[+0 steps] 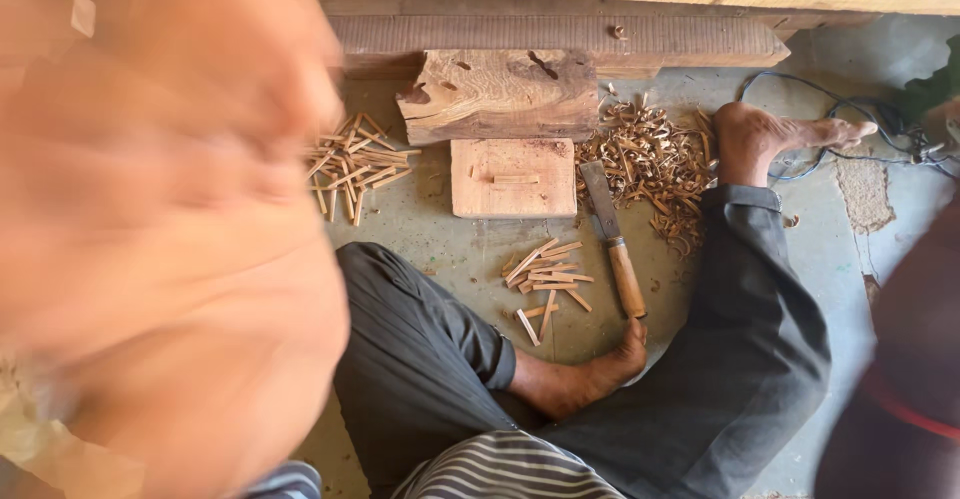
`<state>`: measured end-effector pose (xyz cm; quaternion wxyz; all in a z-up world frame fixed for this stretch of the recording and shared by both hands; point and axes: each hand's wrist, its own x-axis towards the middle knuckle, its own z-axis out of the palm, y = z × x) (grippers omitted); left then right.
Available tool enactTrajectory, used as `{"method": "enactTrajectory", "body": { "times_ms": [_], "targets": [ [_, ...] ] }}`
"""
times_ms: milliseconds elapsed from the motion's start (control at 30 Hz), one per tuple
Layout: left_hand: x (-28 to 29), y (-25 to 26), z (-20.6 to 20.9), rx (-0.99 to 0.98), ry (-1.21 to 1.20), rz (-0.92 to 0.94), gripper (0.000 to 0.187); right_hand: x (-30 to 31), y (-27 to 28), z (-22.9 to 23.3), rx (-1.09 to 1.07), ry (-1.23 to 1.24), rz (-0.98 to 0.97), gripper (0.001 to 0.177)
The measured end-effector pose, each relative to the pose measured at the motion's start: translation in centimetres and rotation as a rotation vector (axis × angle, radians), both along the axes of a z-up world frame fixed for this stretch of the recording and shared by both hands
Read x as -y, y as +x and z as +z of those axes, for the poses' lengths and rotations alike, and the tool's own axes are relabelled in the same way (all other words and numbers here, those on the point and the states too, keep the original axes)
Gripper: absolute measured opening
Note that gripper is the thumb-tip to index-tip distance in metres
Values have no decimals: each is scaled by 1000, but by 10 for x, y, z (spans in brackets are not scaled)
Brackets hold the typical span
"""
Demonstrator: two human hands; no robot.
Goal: The person sits on the floor and uses a chisel and mallet to carve small wooden sticks from a larger block of wood. They repeatedly strike the chisel to shape the wood, creating a pile of finished sticks and wood shavings.
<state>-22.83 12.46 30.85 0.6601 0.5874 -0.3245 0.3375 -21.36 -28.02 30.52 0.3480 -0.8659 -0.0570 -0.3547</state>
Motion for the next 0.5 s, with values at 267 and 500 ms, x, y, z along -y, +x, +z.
{"method": "enactTrajectory", "body": {
  "times_ms": [267, 500],
  "targets": [
    [83, 71, -156, -651, 470, -285, 24, -1, -12, -222, -528, 195, -181, 50],
    [109, 130, -284, -802, 969, 29, 28, 21, -1, -320, -427, -81, -136, 54]
  ]
}}
